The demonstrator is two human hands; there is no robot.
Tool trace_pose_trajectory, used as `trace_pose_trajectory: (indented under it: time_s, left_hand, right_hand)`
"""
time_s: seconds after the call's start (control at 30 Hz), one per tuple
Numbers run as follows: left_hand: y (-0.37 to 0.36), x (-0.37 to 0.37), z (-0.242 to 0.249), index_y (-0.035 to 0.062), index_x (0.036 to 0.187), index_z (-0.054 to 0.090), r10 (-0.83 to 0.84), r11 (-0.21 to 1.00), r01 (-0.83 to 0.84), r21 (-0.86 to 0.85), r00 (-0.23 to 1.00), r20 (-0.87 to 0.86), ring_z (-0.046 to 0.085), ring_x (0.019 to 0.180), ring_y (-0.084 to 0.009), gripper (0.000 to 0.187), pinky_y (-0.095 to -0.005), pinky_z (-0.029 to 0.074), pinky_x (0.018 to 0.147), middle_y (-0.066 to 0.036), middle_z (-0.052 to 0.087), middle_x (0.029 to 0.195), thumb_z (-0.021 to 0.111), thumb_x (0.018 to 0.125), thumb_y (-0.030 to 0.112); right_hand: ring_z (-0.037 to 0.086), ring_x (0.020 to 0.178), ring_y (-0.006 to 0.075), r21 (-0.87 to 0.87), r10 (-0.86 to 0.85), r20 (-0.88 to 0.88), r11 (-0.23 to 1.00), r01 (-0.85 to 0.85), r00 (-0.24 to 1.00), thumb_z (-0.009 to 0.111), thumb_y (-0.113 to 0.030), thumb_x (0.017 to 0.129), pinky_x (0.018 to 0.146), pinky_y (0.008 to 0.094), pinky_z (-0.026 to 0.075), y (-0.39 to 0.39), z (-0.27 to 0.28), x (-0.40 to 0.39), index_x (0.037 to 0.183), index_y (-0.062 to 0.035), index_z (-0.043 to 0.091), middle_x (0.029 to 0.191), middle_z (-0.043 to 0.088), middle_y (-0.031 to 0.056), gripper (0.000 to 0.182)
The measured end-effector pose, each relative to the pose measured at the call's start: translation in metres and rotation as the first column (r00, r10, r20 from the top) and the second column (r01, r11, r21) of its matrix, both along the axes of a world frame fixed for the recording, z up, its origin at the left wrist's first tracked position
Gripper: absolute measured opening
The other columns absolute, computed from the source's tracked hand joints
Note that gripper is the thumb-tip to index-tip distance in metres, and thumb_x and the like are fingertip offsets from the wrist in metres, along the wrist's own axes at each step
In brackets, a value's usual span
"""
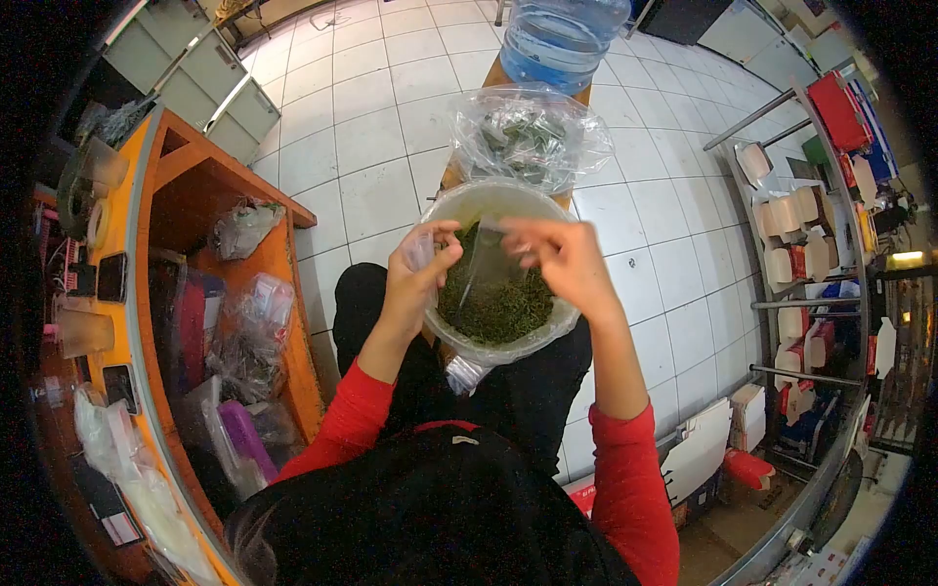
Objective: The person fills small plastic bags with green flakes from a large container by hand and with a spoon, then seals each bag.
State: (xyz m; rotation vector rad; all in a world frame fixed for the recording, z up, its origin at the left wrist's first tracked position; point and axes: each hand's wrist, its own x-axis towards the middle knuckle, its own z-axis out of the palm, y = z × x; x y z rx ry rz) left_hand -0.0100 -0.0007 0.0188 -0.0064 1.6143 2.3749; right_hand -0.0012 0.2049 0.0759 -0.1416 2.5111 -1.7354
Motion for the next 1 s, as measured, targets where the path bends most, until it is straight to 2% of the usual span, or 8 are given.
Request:
trace_pose_trajectory:
  time_s: [0.13, 0.23, 0.4, 0.5, 0.7, 0.77, 0.9, 1.0]
  left_hand:
    - [-0.004, -0.006, -0.007, -0.0021, 0.119, 0.051, -0.193, 0.878, 0.059, 0.474, 0.951, 0.24, 0.062, 0.092, -0.0191, 0.034, -0.0295, 0.051, 0.079, -0.008, 0.061, 0.105, 0.058, 0.088, 0.01]
    - [0.009, -0.001, 0.007, -0.0022, 0.117, 0.053, -0.203, 0.833, -0.027, 0.553, 0.915, 0.35, 0.061, 0.096, -0.0204, 0.029, -0.0328, 0.052, 0.081, -0.009, 0.059, 0.106, 0.053, 0.091, 0.011]
    - [0.012, 0.003, -0.014, 0.0029, 0.117, 0.054, -0.172, 0.898, 0.031, 0.439, 0.943, 0.286, 0.06, 0.097, -0.0172, 0.028, -0.0358, 0.054, 0.084, -0.007, 0.058, 0.108, 0.056, 0.091, 0.015]
    - [0.016, 0.007, -0.003, 0.0043, 0.115, 0.056, -0.193, 0.923, 0.077, 0.376, 0.94, 0.282, 0.061, 0.094, -0.0154, 0.027, -0.0322, 0.055, 0.076, -0.006, 0.058, 0.107, 0.058, 0.09, 0.015]
    - [0.015, 0.007, -0.001, 0.0038, 0.111, 0.057, -0.106, 0.99, 0.089, 0.112, 0.982, 0.158, 0.06, 0.081, -0.0106, 0.022, -0.0225, 0.05, 0.06, -0.003, 0.06, 0.092, 0.057, 0.09, 0.011]
    - [0.009, 0.001, -0.008, 0.0038, 0.108, 0.058, -0.06, 0.998, 0.061, -0.021, 0.995, 0.082, 0.059, 0.078, -0.0093, 0.019, -0.0195, 0.047, 0.058, -0.002, 0.06, 0.088, 0.056, 0.091, 0.011]
    - [0.022, 0.003, 0.01, 0.0054, 0.093, 0.061, 0.101, 0.995, -0.1, 0.024, 0.994, -0.032, 0.052, 0.064, -0.0053, 0.01, -0.0181, 0.039, 0.057, 0.002, 0.058, 0.081, 0.056, 0.092, 0.014]
    - [0.015, 0.003, -0.005, 0.0053, 0.091, 0.06, -0.09, 0.989, 0.058, -0.136, 0.967, -0.237, 0.052, 0.062, -0.007, 0.016, -0.0193, 0.04, 0.06, 0.002, 0.058, 0.082, 0.057, 0.093, 0.021]
  right_hand:
    - [0.065, 0.093, 0.0235, 0.284, -0.233, -0.563, 0.847, 0.45, 0.793, 0.05, -0.003, 0.089, 0.086, 0.0382, 0.049, 0.005, -0.007, -0.03, 0.132, -0.0038, 0.044, 0.1, 0.067, 0.0154, 0.044]
    - [0.062, 0.092, 0.0228, 0.356, -0.185, -0.548, 0.831, 0.427, 0.816, 0.062, -0.011, 0.085, 0.085, 0.0394, 0.044, -0.004, -0.006, -0.024, 0.138, -0.0041, 0.028, 0.101, 0.066, 0.0126, 0.063]
    - [0.061, 0.071, 0.0108, -0.035, 0.015, 0.119, 0.999, -0.011, 0.993, 0.074, -0.01, 0.076, 0.063, 0.0259, 0.045, -0.027, -0.027, 0.007, 0.106, 0.0003, 0.06, 0.082, 0.066, 0.0043, 0.035]
    - [0.056, 0.062, 0.005, -0.041, -0.11, 0.098, 0.993, 0.114, 0.989, 0.074, -0.007, 0.075, 0.056, 0.0206, 0.042, -0.028, -0.036, 0.011, 0.084, -0.0002, 0.068, 0.073, 0.065, 0.0019, 0.013]
    - [0.054, 0.058, 0.0048, -0.268, -0.334, 0.127, 0.895, 0.357, 0.934, 0.072, -0.007, 0.078, 0.051, 0.0195, 0.04, -0.023, -0.039, 0.014, 0.082, -0.0002, 0.069, 0.068, 0.063, 0.0011, 0.009]
    - [0.053, 0.057, 0.0047, -0.267, -0.357, 0.12, 0.887, 0.377, 0.926, 0.072, -0.008, 0.079, 0.049, 0.0194, 0.039, -0.026, -0.038, 0.016, 0.083, -0.0003, 0.069, 0.067, 0.063, 0.0007, 0.01]
    - [0.052, 0.057, 0.0047, -0.324, -0.32, 0.123, 0.882, 0.343, 0.939, 0.072, -0.009, 0.079, 0.05, 0.0192, 0.038, -0.029, -0.034, 0.022, 0.083, -0.0006, 0.068, 0.067, 0.062, 0.0, 0.01]
    - [0.052, 0.058, 0.0042, -0.395, -0.22, 0.202, 0.873, 0.285, 0.954, 0.072, -0.008, 0.078, 0.051, 0.019, 0.037, -0.028, -0.03, 0.026, 0.081, -0.0003, 0.068, 0.067, 0.061, 0.0003, 0.01]
